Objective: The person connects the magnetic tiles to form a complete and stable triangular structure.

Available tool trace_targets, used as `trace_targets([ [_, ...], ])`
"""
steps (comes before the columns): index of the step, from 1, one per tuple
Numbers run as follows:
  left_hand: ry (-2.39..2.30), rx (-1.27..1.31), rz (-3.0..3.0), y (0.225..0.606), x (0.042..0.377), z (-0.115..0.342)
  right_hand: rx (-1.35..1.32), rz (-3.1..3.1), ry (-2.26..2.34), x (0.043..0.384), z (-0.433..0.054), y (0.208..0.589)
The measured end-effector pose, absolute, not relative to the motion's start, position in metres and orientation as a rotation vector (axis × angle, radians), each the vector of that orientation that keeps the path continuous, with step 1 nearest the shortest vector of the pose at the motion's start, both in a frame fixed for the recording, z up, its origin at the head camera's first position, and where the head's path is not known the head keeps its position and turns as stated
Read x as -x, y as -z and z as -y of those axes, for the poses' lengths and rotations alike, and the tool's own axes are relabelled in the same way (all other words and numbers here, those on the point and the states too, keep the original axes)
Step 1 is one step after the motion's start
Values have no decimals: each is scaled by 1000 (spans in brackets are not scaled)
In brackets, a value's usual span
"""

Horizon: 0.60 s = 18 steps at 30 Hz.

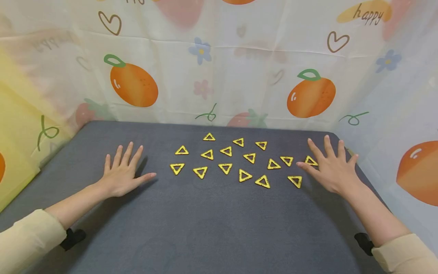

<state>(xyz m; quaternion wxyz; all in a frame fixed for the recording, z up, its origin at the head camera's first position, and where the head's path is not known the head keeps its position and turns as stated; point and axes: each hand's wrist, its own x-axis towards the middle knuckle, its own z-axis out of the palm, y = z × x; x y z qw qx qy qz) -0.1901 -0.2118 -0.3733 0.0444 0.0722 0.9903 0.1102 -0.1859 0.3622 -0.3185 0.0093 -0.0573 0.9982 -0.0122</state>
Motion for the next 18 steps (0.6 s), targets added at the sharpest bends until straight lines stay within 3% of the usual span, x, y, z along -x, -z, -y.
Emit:
trace_targets([
  [18,-342,-227,-3054,371,190,215,200,-3139,31,188,-360,315],
])
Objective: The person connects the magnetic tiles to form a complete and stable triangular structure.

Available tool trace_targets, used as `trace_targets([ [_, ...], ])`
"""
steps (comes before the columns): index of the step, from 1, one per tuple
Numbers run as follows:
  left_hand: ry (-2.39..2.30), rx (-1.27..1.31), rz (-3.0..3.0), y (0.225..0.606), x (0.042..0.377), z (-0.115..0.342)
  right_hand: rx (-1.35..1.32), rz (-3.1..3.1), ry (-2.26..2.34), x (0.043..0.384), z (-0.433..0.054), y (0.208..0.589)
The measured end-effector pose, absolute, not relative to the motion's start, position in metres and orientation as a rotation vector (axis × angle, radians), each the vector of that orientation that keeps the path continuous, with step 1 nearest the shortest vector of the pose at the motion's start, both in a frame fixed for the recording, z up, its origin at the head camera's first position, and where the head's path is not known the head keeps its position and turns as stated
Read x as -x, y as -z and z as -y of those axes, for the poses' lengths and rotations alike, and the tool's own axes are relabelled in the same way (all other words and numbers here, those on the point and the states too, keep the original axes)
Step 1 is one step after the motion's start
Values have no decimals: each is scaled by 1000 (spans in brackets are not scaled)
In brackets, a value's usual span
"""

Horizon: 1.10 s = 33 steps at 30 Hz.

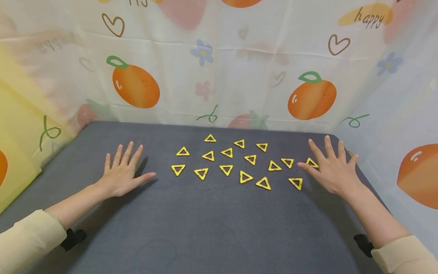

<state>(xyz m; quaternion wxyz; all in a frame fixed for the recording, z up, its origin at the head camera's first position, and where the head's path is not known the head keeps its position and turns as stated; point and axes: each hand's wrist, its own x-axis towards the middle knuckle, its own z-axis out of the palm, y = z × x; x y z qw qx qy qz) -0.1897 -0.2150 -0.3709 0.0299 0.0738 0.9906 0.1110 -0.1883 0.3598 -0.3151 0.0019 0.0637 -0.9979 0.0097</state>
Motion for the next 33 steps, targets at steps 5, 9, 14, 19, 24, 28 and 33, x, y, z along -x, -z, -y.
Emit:
trace_targets([
  [5,-341,-248,-3069,370,190,216,-209,3110,-23,187,-357,315],
  [9,-356,-282,-3095,366,192,214,-234,3086,-68,186,-351,315],
  [14,-443,-364,-3144,362,195,203,-289,3050,-213,186,-334,312],
  [19,-670,-395,-3104,354,196,182,-356,3047,-375,188,-306,304],
  [24,-910,-367,-2975,352,197,162,-416,3050,-551,192,-280,303],
  [28,-1033,-385,-2887,355,198,146,-468,3026,-614,192,-267,305],
  [33,-1115,-435,-2814,356,198,122,-507,3000,-660,194,-262,309],
])
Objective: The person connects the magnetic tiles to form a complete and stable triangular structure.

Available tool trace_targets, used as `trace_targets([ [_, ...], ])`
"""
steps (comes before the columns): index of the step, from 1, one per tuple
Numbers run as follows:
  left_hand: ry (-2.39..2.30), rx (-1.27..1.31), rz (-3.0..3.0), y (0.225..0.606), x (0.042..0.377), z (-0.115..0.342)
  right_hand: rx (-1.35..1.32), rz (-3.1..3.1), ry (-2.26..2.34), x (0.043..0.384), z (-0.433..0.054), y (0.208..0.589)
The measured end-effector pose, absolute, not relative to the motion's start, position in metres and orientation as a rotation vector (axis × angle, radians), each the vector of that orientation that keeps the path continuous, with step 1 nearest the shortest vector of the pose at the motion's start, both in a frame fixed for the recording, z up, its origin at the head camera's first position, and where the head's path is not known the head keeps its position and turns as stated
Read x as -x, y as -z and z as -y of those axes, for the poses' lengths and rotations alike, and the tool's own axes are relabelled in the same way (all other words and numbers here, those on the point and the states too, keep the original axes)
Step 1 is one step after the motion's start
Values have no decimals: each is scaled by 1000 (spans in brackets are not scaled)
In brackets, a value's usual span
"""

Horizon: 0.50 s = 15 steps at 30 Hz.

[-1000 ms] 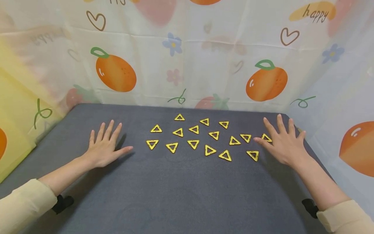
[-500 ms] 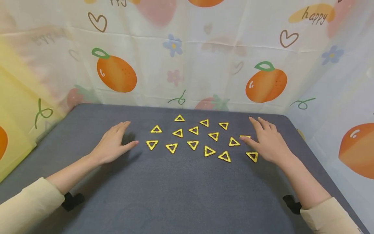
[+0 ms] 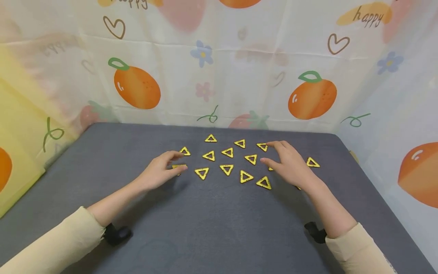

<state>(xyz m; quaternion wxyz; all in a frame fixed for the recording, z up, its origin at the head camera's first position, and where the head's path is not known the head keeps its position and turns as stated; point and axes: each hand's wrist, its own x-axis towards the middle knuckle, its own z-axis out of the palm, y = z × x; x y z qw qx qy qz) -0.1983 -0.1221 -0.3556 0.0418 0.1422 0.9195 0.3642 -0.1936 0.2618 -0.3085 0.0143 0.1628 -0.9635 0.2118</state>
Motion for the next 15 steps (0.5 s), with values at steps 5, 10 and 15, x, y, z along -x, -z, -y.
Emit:
trace_targets([
  [5,-1109,-538,-2790,356,199,95,-499,3031,-671,197,-263,313],
  [10,-1014,-577,-2806,359,200,75,-531,3088,-687,200,-266,319],
  [15,-965,-538,-2807,366,204,72,-605,3124,-730,201,-269,327],
])
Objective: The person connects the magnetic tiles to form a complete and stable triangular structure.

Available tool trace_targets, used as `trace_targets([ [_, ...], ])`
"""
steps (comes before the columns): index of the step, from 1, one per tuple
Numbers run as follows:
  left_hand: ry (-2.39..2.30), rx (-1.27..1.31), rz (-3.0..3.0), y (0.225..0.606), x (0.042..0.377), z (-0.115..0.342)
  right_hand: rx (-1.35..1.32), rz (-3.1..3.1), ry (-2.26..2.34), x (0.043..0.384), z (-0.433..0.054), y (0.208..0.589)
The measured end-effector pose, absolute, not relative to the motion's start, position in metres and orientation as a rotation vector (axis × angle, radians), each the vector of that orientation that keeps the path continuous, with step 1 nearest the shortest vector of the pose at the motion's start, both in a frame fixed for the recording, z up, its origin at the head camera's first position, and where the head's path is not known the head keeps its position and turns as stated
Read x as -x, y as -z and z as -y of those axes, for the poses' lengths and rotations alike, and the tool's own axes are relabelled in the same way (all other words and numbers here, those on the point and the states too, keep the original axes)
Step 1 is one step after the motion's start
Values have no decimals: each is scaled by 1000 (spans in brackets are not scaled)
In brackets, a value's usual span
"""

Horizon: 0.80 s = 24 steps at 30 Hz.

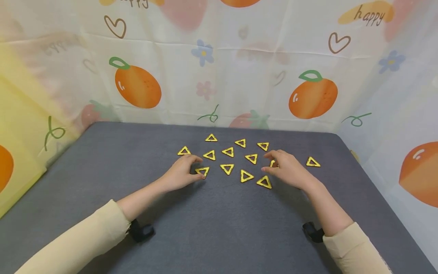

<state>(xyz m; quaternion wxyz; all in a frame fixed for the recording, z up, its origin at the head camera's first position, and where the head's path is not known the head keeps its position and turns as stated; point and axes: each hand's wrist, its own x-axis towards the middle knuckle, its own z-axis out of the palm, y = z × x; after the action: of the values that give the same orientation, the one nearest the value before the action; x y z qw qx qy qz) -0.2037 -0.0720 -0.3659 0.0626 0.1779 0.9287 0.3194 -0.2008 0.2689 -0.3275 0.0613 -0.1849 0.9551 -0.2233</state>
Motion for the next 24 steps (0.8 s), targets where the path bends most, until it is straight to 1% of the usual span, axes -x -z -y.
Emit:
trace_targets([
  [9,-985,-501,-2746,375,211,76,610,-2772,632,205,-277,335],
  [16,-971,-480,-2780,380,211,73,560,-2632,678,207,-281,336],
  [24,-894,-465,-2851,379,209,70,575,-2620,662,209,-281,341],
])
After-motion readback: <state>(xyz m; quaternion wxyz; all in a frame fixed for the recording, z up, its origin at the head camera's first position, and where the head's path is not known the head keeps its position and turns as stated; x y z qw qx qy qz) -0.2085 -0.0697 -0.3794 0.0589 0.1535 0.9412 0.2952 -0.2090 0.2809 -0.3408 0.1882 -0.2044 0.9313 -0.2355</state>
